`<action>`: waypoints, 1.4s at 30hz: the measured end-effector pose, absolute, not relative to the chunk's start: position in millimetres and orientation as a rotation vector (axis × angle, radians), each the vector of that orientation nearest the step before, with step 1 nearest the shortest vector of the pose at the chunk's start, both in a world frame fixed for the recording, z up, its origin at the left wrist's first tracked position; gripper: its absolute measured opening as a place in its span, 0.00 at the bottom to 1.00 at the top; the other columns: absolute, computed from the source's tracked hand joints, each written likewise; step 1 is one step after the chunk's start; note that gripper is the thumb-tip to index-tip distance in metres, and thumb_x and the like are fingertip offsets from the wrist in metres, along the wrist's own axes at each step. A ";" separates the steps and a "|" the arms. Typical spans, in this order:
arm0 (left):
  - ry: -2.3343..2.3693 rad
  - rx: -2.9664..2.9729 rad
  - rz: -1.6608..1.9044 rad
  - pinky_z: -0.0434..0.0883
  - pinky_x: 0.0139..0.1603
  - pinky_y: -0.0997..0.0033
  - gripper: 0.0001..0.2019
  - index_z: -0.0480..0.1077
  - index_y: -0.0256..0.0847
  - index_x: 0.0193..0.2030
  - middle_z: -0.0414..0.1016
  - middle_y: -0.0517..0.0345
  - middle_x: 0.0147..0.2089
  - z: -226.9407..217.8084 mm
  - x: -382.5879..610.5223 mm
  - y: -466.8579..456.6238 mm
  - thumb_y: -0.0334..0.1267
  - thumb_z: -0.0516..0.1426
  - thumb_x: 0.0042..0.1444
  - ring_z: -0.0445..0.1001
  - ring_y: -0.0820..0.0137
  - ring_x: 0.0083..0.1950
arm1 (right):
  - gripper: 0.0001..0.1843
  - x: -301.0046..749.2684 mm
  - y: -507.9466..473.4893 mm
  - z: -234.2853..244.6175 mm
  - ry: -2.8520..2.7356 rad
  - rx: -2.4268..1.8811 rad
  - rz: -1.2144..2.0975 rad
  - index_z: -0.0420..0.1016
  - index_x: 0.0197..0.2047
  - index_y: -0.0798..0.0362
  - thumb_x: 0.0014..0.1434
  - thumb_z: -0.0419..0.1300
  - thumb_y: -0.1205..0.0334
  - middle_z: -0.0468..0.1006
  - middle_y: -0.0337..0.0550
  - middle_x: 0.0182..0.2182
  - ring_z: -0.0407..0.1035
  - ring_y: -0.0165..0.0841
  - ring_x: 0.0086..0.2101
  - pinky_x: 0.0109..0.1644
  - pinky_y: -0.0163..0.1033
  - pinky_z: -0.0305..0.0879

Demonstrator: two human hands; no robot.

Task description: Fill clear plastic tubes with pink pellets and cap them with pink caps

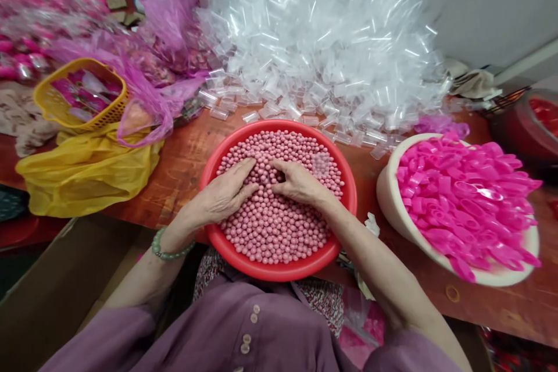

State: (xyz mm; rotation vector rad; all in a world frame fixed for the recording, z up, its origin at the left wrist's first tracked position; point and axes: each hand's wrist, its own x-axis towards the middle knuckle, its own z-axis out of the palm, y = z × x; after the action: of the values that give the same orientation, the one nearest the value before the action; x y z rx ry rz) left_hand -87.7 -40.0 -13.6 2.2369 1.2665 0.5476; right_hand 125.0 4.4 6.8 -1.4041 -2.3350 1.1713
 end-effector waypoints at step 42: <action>0.622 1.057 0.733 0.75 0.50 0.67 0.15 0.80 0.36 0.43 0.83 0.51 0.43 24.2 -68.4 -8.7 0.38 0.70 0.48 0.79 0.69 0.43 | 0.28 148.9 1.6 57.1 -2.189 -0.972 1.147 0.75 0.59 0.47 0.56 0.70 0.54 0.79 0.46 0.52 0.74 0.41 0.50 0.56 0.49 0.72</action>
State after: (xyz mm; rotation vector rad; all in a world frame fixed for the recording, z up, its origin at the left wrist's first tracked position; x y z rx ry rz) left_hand -68.4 -8.7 24.2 1.0573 0.6220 0.7335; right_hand 148.9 1.6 57.1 -0.9723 -2.1887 1.1470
